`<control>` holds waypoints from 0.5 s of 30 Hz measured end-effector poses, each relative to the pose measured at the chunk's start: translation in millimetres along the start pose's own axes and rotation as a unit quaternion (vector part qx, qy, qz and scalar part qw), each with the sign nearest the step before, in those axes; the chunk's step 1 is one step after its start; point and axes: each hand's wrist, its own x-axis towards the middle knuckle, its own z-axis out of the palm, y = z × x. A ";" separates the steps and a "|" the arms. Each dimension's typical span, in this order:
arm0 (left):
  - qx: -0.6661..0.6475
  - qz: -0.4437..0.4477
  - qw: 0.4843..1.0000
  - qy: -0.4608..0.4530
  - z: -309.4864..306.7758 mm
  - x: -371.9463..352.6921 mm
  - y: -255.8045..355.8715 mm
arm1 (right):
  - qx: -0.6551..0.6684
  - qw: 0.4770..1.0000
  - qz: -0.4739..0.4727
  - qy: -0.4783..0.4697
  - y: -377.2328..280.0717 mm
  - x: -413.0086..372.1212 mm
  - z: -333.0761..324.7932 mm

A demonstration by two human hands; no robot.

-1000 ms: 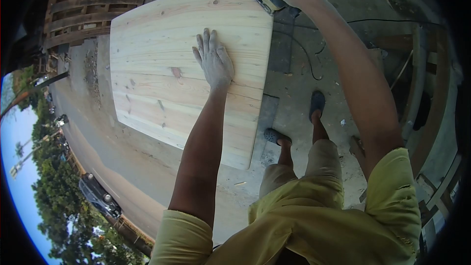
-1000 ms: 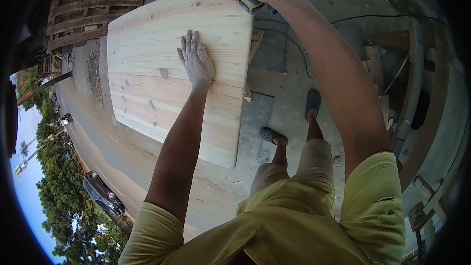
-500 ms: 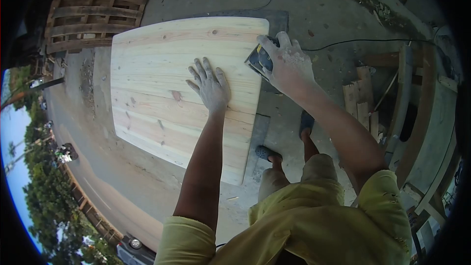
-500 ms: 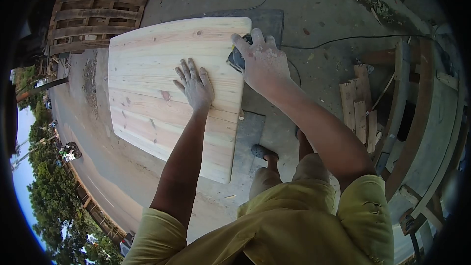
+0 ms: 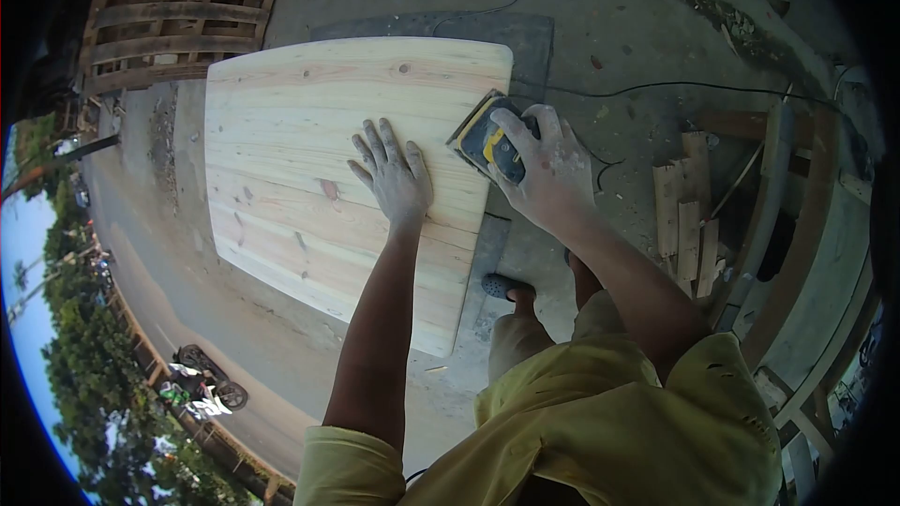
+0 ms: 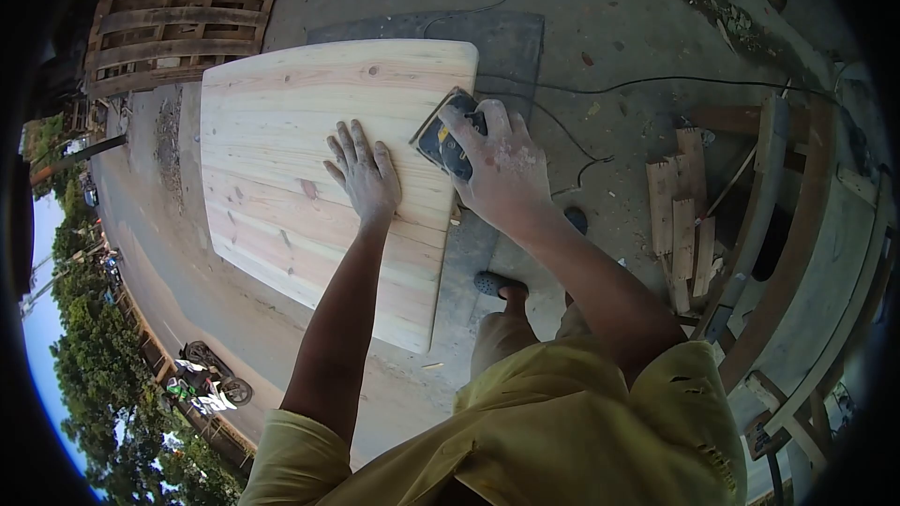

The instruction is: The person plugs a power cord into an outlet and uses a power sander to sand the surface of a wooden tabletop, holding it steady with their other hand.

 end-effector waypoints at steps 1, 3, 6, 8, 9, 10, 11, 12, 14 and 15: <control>0.003 0.005 1.000 0.002 1.1 0.9 -1.0 | 0.005 1.000 -0.003 -0.013 -1.8 -24.0 6.5; 0.004 0.003 1.000 -0.004 -0.4 1.0 -0.2 | 0.048 0.999 0.008 0.018 4.3 -66.9 29.5; 0.005 0.002 1.000 -0.007 0.6 1.3 0.2 | 0.119 0.987 0.084 0.072 16.6 -65.6 34.2; 0.006 0.004 1.000 -0.006 1.2 1.9 -0.8 | 0.156 0.962 0.197 0.104 28.6 -33.3 29.2; 0.006 0.005 1.000 -0.006 1.0 2.1 -0.6 | 0.153 0.956 0.215 0.130 42.7 -11.6 31.4; 0.005 0.005 1.000 -0.006 1.0 1.6 -0.2 | 0.150 0.949 0.232 0.155 60.1 10.4 33.1; 0.006 0.006 1.000 -0.007 0.7 1.3 0.3 | 0.200 0.930 0.275 0.139 77.0 34.8 31.2; 0.006 0.004 1.000 -0.009 0.0 1.0 0.6 | 0.249 0.906 0.318 0.123 89.0 54.5 26.1; 0.006 0.004 1.000 -0.010 -0.1 1.1 1.4 | 0.304 0.883 0.345 0.097 96.0 80.7 4.7; 0.010 0.006 1.000 -0.003 0.4 0.8 0.9 | 0.357 0.855 0.369 0.070 98.0 85.8 -1.4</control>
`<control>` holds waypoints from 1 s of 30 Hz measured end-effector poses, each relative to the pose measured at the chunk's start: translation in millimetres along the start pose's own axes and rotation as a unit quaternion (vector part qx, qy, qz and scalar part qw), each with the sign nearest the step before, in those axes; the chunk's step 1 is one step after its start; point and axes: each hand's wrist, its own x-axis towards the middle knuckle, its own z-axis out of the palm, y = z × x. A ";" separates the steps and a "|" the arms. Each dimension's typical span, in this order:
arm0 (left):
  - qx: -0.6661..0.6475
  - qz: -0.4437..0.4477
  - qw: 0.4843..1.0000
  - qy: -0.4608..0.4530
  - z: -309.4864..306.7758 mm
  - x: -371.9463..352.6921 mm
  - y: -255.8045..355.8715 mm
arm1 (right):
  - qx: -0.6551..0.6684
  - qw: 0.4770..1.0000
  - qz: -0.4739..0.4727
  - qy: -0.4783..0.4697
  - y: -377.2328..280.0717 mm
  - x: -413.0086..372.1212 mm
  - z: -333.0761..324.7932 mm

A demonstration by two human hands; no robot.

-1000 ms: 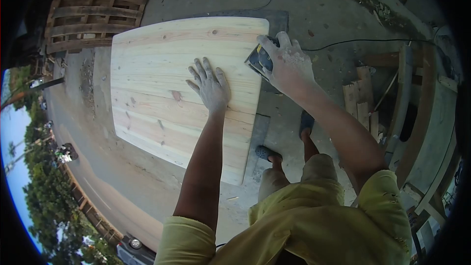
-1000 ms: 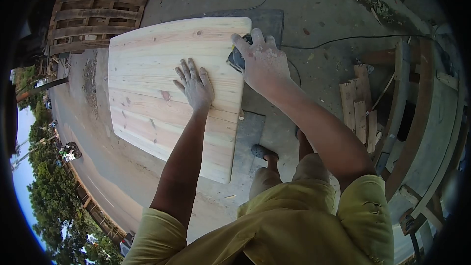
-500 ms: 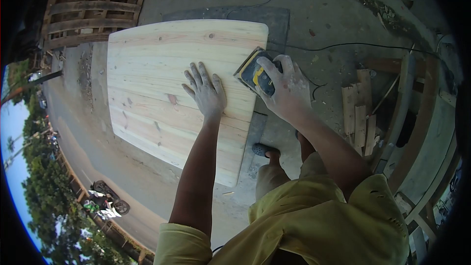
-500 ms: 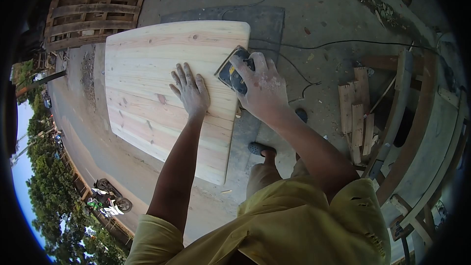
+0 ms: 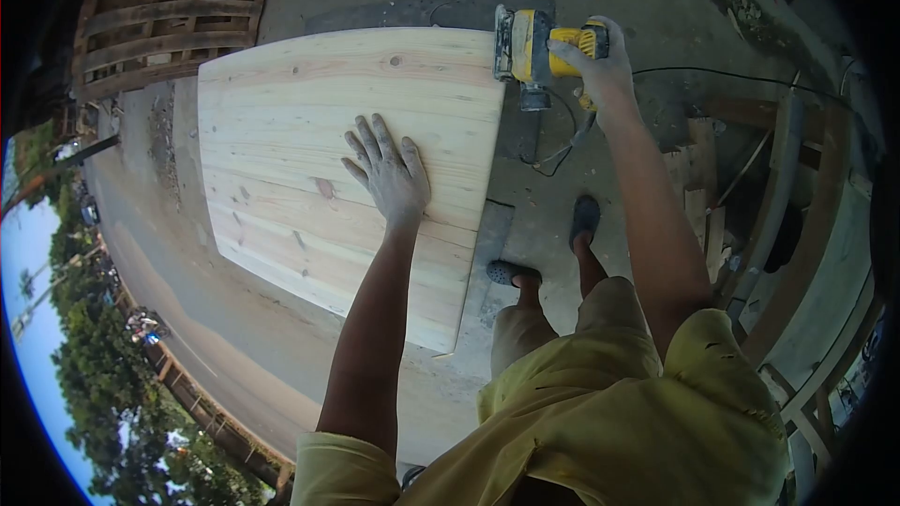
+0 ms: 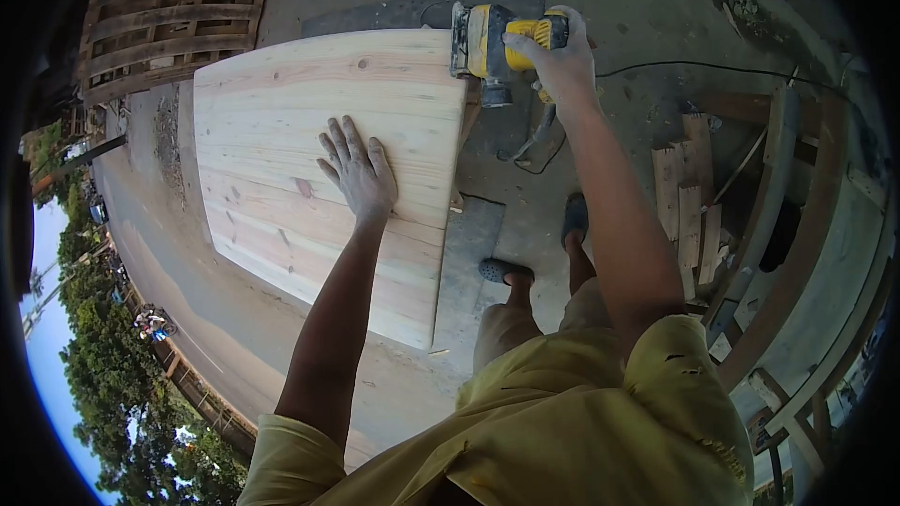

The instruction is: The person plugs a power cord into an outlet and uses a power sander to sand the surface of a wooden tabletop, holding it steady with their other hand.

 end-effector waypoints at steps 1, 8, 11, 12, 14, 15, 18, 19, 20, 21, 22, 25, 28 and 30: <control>0.003 0.002 1.000 0.007 0.6 0.4 0.1 | 0.036 0.999 -0.011 -0.001 7.2 2.3 0.5; 0.011 0.001 1.000 0.000 0.2 0.5 -0.2 | -0.041 0.985 -0.166 0.026 106.7 -108.6 18.4; 0.009 0.002 1.000 -0.002 2.0 3.2 -0.7 | -0.187 0.948 -0.259 0.001 81.1 -147.9 11.2; 0.008 0.001 1.000 -0.003 1.7 2.6 -0.8 | -0.187 0.948 -0.258 0.000 68.9 -145.2 11.1; 0.008 0.000 1.000 -0.004 1.3 1.9 -1.0 | -0.286 0.909 -0.303 -0.003 39.0 -125.0 15.4; 0.010 -0.003 1.000 -0.007 1.0 2.0 -0.5 | -0.313 0.909 -0.277 -0.003 19.8 -112.1 19.5; 0.012 -0.002 1.000 -0.008 1.7 2.2 -1.0 | -0.304 0.925 -0.225 0.023 -16.6 -55.0 19.7; 0.012 -0.002 1.000 -0.006 2.2 1.6 -1.4 | -0.294 0.930 -0.217 0.041 -21.0 -34.8 16.4; 0.010 -0.003 1.000 -0.005 2.7 1.1 -1.3 | -0.296 0.929 -0.219 0.042 -17.6 -14.6 13.8; 0.009 -0.004 1.000 -0.006 2.1 -0.5 -1.5 | -0.241 0.943 -0.224 0.052 -7.2 4.6 10.4; 0.009 -0.002 1.000 -0.005 1.3 0.9 -1.3 | -0.183 0.954 -0.230 0.065 5.3 19.7 6.4; 0.006 0.002 1.000 0.001 2.6 0.6 -2.1 | -0.007 0.994 -0.113 -0.005 37.5 3.4 1.0; 0.002 0.001 1.000 0.001 1.2 0.4 -0.6 | 0.209 0.976 0.026 -0.049 85.5 -47.4 5.3; 0.005 0.000 1.000 0.003 1.5 0.6 -0.9 | 0.295 0.950 0.067 -0.075 120.1 -74.3 11.1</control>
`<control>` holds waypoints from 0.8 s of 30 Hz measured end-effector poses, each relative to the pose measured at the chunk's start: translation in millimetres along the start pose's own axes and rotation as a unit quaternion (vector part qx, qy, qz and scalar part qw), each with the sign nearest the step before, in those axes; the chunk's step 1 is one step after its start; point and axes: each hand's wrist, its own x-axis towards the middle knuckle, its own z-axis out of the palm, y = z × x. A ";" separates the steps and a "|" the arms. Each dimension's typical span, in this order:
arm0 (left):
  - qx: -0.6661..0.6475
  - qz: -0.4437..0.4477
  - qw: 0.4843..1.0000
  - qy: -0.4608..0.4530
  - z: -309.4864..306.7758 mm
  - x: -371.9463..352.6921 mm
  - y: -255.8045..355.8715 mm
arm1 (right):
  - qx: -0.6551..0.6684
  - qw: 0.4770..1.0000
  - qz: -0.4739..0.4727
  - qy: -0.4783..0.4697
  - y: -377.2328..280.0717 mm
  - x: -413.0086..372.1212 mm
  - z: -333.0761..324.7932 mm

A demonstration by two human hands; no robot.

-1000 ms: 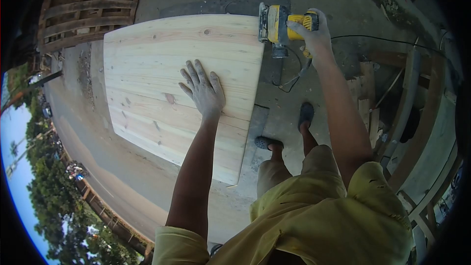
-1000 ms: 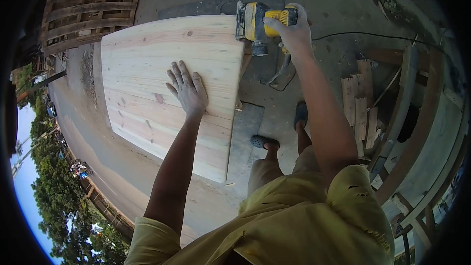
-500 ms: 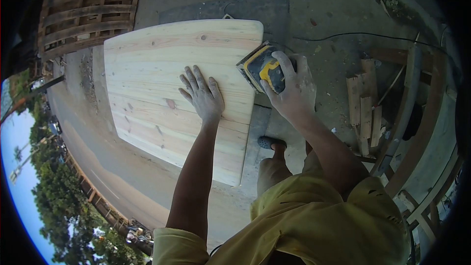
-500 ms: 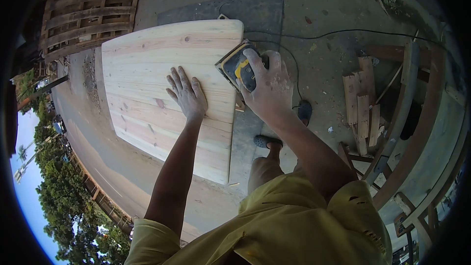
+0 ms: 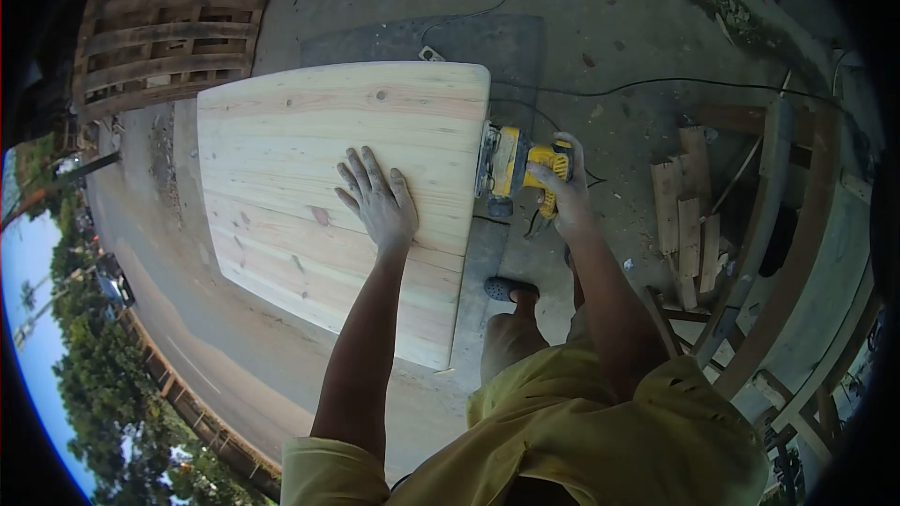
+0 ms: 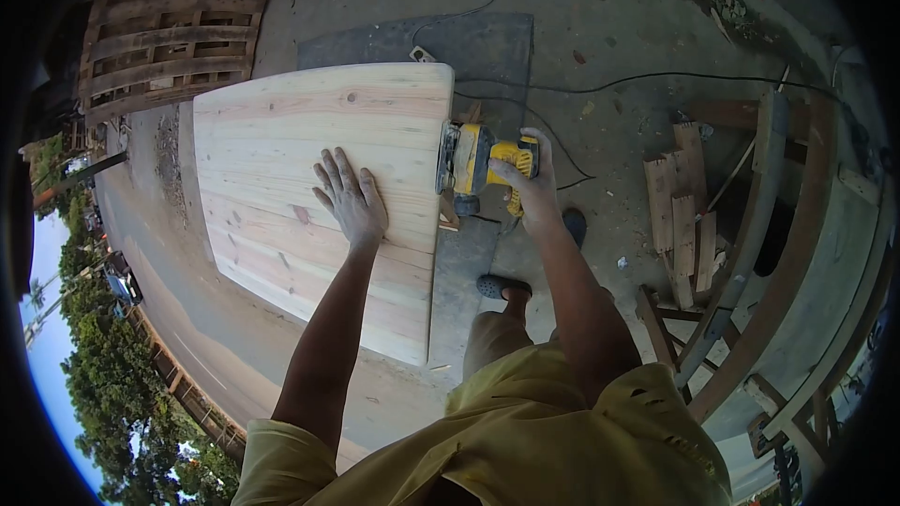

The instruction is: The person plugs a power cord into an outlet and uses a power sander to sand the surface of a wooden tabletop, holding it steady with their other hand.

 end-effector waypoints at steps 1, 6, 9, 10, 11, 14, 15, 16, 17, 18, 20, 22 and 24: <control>0.004 0.000 1.000 -0.005 0.0 -0.1 -0.3 | -0.001 1.000 -0.002 -0.003 9.4 -0.7 -3.7; -0.010 -0.001 1.000 -0.009 -2.6 1.5 2.3 | 0.086 0.995 0.029 -0.041 -0.3 47.3 -7.8; -0.005 -0.004 1.000 -0.012 -4.5 1.5 2.8 | 0.028 0.999 -0.016 -0.040 -43.4 94.9 1.4; 0.000 -0.001 1.000 -0.011 -4.5 1.4 2.7 | 0.003 0.999 -0.030 -0.042 -59.2 107.7 4.9; -0.004 -0.009 1.000 -0.010 -3.2 1.3 1.9 | -0.046 0.996 -0.041 -0.060 -72.8 123.1 5.6; 0.022 -0.005 1.000 -0.005 -1.3 0.5 -0.8 | -0.206 0.968 -0.049 -0.131 -126.5 163.9 21.2; 0.020 -0.001 1.000 -0.006 -2.4 0.3 -0.2 | -0.310 0.933 -0.046 -0.176 -144.8 177.3 31.9; 0.018 0.005 1.000 -0.007 -3.0 1.2 0.6 | -0.316 0.930 -0.046 -0.181 -159.6 193.8 44.7; 0.013 -0.003 1.000 -0.007 -3.0 1.1 1.1 | -0.359 0.896 -0.035 -0.258 -173.4 211.6 59.2; 0.011 0.001 1.000 -0.009 -3.3 0.0 0.8 | -0.398 0.855 -0.022 -0.333 -183.9 225.2 75.2; 0.005 -0.003 1.000 -0.007 -5.4 5.7 -0.7 | -0.455 0.804 -0.027 -0.383 -196.8 250.2 115.4; 0.002 0.003 1.000 -0.022 -7.4 2.4 0.4 | -0.510 0.745 -0.020 -0.430 -196.7 258.1 137.6; -0.016 -0.006 1.000 -0.023 -9.8 4.2 1.3 | -0.480 0.752 0.024 -0.451 -191.4 264.9 153.6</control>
